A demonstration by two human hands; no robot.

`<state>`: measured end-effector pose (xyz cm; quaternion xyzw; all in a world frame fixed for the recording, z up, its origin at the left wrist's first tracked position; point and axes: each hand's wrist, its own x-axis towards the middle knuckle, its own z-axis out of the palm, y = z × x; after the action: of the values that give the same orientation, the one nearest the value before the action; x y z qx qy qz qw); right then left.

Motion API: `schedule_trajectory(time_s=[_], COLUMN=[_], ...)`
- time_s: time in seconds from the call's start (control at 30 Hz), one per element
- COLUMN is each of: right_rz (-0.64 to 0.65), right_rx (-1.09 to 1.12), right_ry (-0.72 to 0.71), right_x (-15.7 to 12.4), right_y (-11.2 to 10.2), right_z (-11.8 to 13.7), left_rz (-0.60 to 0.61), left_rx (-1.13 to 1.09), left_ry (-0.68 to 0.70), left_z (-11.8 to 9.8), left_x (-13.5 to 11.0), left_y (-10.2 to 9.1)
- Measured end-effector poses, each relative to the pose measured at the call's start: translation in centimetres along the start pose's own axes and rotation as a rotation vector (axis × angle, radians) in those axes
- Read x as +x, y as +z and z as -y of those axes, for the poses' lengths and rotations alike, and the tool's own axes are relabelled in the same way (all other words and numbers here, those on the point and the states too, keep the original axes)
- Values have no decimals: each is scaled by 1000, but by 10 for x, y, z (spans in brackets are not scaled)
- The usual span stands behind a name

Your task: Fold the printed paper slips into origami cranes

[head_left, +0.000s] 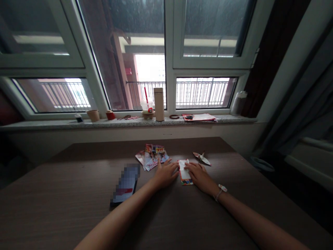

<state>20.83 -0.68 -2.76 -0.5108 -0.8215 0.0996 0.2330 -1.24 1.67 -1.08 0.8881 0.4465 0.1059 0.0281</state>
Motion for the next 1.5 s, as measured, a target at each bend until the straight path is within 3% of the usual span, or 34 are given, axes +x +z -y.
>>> schedule_trajectory(time_s=[0.4,0.63,0.9,1.5], right_rz=[-39,-111,-199,-143], right_rx=[-5,113,171,110], right_ry=[-3,3,6,21], right_x=[0,3,14,11], right_y=[4,7,5,-3], right_z=[-2,-12,-24,-14], left_rz=[-12,-124,-62,-17], left_rx=[32,18,-42,-32], left_ry=[3,-60,-151,-173], left_z=[0,-12,-9,-6], left_x=[6,11,10,11], left_y=[0,5,7,5])
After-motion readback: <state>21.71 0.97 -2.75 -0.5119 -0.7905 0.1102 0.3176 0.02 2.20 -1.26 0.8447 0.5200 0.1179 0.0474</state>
